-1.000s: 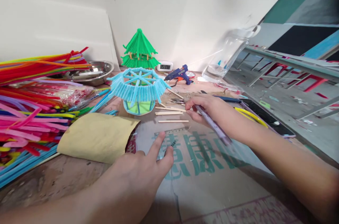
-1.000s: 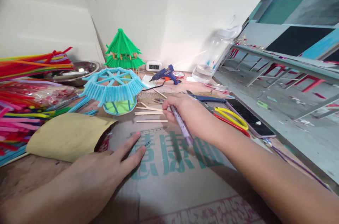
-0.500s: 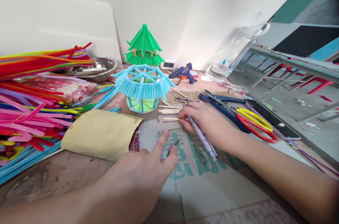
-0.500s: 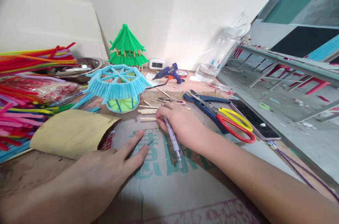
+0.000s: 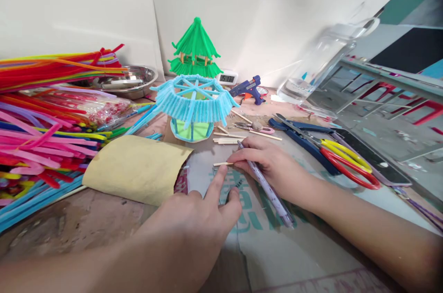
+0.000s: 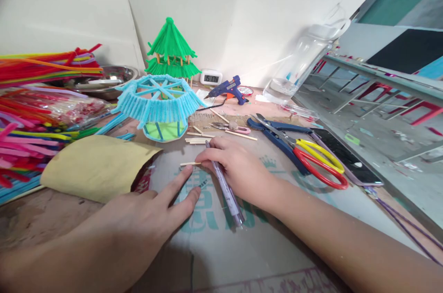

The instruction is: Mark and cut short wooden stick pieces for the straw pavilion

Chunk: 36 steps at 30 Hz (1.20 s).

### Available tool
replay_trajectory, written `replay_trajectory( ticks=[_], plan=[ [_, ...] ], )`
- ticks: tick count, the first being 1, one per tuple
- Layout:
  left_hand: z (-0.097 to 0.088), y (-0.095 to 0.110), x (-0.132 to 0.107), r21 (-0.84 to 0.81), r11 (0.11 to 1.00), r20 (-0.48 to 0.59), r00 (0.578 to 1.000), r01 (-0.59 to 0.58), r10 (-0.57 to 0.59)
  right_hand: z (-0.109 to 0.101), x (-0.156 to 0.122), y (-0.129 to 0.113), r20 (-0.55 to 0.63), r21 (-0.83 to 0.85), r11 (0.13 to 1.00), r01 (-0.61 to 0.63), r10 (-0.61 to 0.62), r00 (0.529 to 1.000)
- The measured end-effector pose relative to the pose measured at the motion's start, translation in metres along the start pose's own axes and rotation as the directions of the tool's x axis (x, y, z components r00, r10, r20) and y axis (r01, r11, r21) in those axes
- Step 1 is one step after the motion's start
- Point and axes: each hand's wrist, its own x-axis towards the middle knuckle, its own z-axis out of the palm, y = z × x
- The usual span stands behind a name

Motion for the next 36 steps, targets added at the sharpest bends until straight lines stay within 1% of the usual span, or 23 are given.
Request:
replay_trajectory(
  ticks=[6,14,18,21,27,31,36],
  plan=[
    [0.0008,0.0008,-0.0005,-0.026,0.999,-0.016,1.0,0.025,-0.026,0.0024,0.0017,-0.0018,0.016,0.016,1.0,0.008,-0.009,1.0],
    [-0.0028,0.0006,-0.001,-0.054,0.998,-0.018,0.999,0.026,-0.027,0.0025,0.0034,-0.0014,-0.013,0.023,0.999,0.039,-0.038,0.999],
    [-0.0035,0.0018,-0.0018,-0.015,1.0,-0.014,1.0,0.012,-0.012,0.0012,0.0036,-0.0013,0.004,0.019,0.998,0.062,-0.062,0.998],
    [-0.002,0.0026,-0.002,-0.005,0.999,-0.024,0.999,0.032,-0.032,-0.0004,0.0034,-0.0018,0.03,0.011,0.998,0.064,-0.065,0.997],
    [-0.0008,0.001,-0.0004,-0.061,0.998,0.033,0.999,0.01,-0.008,-0.0028,0.0035,-0.0036,0.049,-0.008,0.999,0.053,-0.052,0.997],
    [-0.0012,0.0007,-0.0001,-0.063,0.998,0.044,0.999,0.016,-0.014,-0.003,0.0035,-0.0035,0.047,-0.001,0.998,0.056,-0.056,0.997],
    [-0.0009,0.0017,-0.0002,-0.077,0.997,0.047,0.999,0.024,-0.021,-0.0029,0.0031,-0.0035,0.053,-0.034,0.998,0.059,-0.057,0.997]
  ],
)
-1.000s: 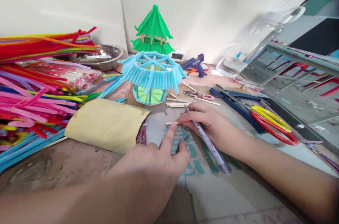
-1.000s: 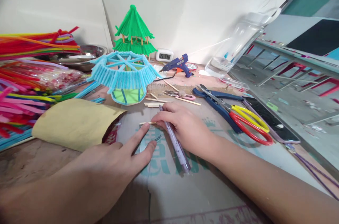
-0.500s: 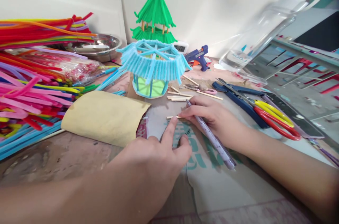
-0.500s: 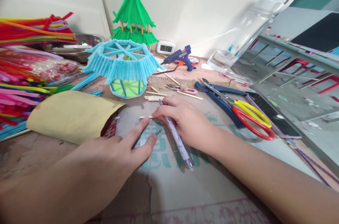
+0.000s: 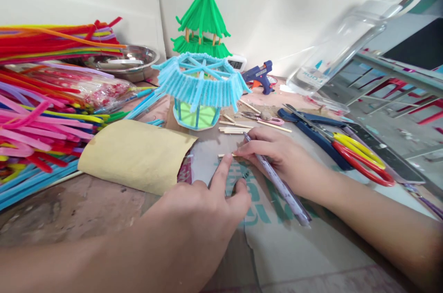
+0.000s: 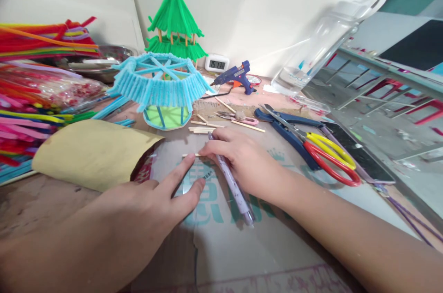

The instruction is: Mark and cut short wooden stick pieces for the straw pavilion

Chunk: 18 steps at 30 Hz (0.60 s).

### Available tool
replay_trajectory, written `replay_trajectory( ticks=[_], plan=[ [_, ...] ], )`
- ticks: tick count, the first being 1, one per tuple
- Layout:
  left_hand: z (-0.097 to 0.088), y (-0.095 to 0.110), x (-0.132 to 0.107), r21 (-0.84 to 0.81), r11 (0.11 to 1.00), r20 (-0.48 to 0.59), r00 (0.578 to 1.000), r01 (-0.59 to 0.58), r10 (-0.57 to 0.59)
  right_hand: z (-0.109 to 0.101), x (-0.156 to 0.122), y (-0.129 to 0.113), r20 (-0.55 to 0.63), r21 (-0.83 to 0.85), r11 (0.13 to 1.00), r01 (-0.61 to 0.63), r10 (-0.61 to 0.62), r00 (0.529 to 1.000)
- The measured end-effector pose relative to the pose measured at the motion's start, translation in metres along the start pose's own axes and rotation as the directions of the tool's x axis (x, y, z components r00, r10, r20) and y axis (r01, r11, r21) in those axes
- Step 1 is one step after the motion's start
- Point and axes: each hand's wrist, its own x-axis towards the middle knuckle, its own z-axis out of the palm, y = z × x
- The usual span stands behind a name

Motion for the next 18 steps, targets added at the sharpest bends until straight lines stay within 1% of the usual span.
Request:
replay_trajectory(
  ticks=[7,13,18],
  plan=[
    [-0.0015,-0.0007,-0.0009,0.016,1.0,-0.008,1.0,0.0,0.0,0.0002,-0.0005,0.0015,-0.004,0.013,1.0,0.011,-0.011,1.0],
    [-0.0041,-0.0002,-0.0006,0.031,0.999,0.018,1.0,-0.015,0.015,0.0011,-0.0009,0.0007,0.002,-0.008,1.0,0.002,-0.002,1.0],
    [-0.0035,-0.0004,0.0003,0.017,1.0,0.021,1.0,0.003,-0.003,0.0016,-0.0013,0.001,0.002,-0.017,1.0,0.005,-0.005,1.0]
  ],
)
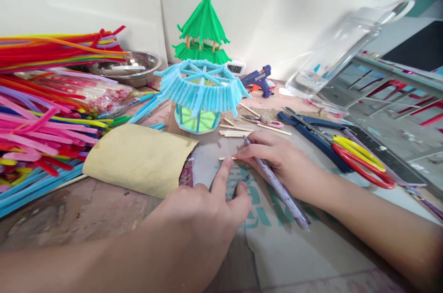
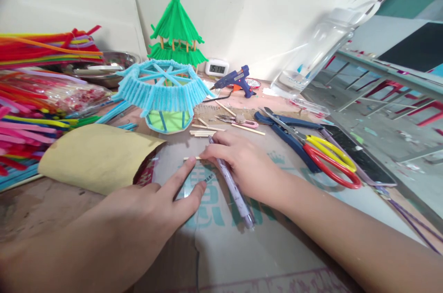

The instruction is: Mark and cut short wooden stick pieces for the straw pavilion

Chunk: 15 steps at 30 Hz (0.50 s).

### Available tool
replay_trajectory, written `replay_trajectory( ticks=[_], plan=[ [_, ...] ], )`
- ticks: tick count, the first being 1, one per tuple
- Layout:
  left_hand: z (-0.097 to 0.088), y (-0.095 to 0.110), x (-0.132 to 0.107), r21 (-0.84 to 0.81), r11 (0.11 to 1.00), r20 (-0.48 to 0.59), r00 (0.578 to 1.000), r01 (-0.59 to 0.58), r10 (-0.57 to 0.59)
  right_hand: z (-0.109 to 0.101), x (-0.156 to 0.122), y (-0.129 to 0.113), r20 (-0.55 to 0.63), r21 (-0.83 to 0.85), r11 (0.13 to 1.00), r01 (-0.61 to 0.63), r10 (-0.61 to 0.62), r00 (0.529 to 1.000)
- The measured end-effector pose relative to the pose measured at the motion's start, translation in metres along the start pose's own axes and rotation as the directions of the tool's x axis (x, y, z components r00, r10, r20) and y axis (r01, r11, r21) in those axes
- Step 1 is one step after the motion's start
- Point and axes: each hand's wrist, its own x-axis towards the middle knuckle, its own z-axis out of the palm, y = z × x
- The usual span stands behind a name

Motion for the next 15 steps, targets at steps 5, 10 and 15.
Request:
replay_trajectory(
  ticks=[5,10,15],
  plan=[
    [0.0026,-0.0014,-0.0013,0.015,1.0,-0.017,1.0,-0.002,0.003,-0.0013,-0.0001,0.0008,0.009,-0.003,1.0,-0.005,0.005,1.0],
    [0.0039,-0.0029,-0.0012,0.007,1.0,-0.078,0.997,-0.024,0.024,0.0,-0.0029,0.0027,0.016,-0.002,1.0,-0.009,0.009,1.0],
    [0.0024,-0.0036,-0.0002,0.02,0.999,-0.06,0.998,-0.024,0.026,0.0044,-0.0042,0.003,-0.084,0.001,1.0,-0.01,0.01,0.996]
  ],
)
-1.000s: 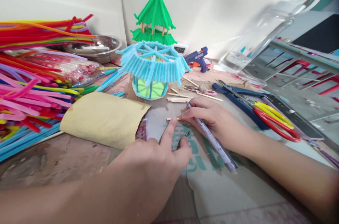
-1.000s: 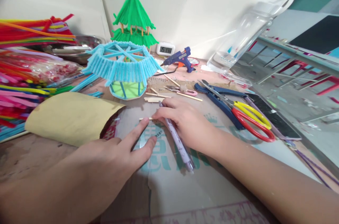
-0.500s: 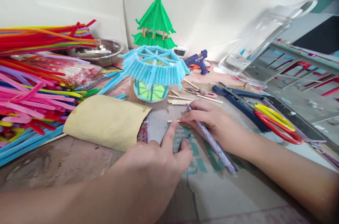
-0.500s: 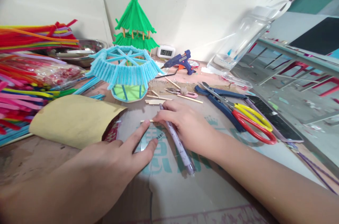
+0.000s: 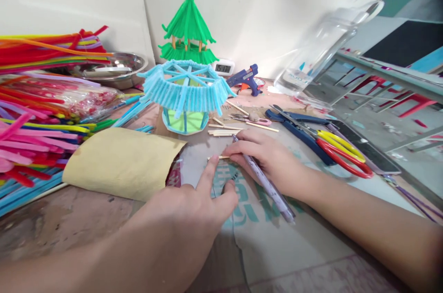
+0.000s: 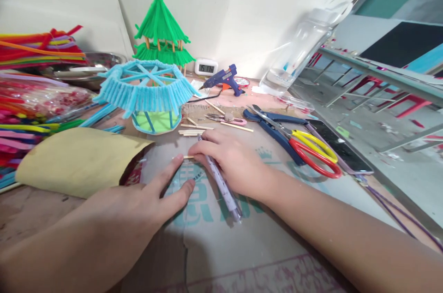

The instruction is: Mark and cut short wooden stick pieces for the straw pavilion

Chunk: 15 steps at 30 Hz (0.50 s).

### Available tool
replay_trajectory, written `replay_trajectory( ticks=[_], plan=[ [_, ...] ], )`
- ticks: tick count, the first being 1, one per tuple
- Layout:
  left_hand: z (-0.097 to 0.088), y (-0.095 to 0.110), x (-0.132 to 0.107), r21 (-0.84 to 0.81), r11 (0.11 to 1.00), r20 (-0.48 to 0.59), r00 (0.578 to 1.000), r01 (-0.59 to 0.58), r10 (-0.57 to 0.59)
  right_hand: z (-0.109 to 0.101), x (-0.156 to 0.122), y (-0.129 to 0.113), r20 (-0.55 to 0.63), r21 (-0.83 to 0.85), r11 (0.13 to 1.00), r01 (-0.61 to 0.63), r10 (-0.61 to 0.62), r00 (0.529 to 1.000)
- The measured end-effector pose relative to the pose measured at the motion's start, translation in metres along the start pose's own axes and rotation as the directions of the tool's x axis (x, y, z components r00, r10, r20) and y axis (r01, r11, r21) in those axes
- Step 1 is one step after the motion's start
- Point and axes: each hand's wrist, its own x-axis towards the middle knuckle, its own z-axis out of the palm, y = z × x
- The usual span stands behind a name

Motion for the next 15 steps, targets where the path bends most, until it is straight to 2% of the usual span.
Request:
replay_trajectory(
  ticks=[3,5,11,15],
  plan=[
    [-0.001,0.0,-0.001,0.0,1.0,0.01,1.0,0.002,-0.002,-0.003,0.002,-0.006,-0.126,0.07,0.997,0.017,-0.008,0.992],
    [-0.001,0.0,-0.001,0.006,1.0,0.009,1.0,-0.009,0.009,-0.005,0.004,-0.013,-0.169,0.167,0.986,-0.002,0.031,0.985],
    [0.001,0.0,-0.001,0.007,1.0,-0.014,1.0,0.009,-0.009,0.003,0.006,-0.019,-0.164,0.451,0.871,-0.194,0.294,0.942],
    [-0.003,0.0,-0.001,0.007,1.0,0.031,0.999,-0.018,0.018,0.01,0.007,-0.012,-0.14,0.454,0.851,-0.263,0.359,0.923]
  ],
)
